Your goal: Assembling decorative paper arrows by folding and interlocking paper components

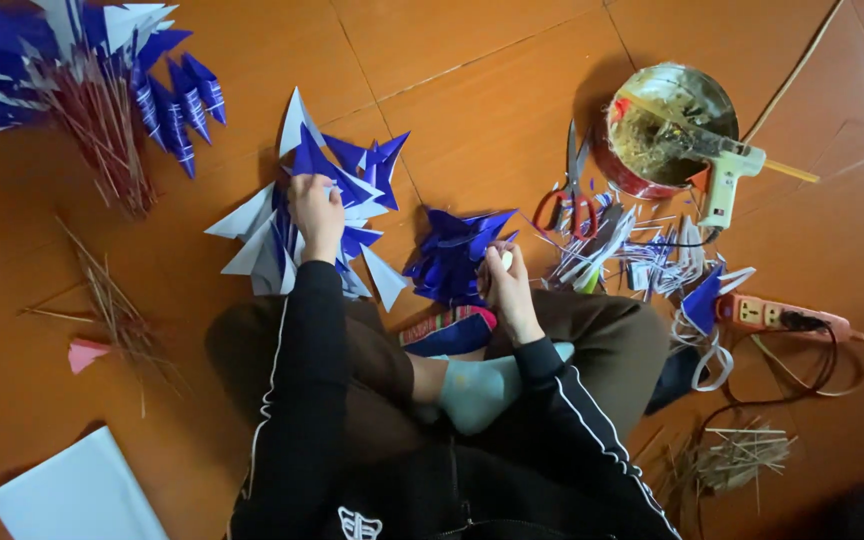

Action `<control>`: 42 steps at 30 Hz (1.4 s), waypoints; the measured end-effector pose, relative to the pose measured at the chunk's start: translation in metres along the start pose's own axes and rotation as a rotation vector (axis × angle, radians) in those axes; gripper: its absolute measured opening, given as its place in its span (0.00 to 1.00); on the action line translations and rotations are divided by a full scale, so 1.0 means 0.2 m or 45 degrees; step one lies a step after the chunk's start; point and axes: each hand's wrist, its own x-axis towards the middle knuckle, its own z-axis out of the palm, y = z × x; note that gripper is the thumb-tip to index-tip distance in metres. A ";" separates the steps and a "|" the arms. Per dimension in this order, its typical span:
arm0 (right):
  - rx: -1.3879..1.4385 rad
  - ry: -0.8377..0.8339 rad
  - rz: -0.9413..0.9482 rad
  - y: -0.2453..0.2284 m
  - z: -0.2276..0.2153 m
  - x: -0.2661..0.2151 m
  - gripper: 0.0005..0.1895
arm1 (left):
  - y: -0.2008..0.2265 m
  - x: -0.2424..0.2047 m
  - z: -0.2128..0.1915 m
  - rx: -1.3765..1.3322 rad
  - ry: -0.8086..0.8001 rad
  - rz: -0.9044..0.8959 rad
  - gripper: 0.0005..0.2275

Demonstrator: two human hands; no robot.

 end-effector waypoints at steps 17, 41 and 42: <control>-0.198 -0.188 0.085 0.07 -0.04 0.01 0.13 | 0.32 -0.08 -0.15 -0.150 -0.081 0.533 0.03; -0.037 -0.341 0.219 0.04 -0.03 -0.05 0.12 | 0.68 -0.74 -0.41 -0.638 -0.606 0.484 0.12; -0.011 -0.296 0.198 0.07 -0.04 -0.03 0.13 | 0.71 -0.76 -0.45 -0.670 -0.480 0.600 0.18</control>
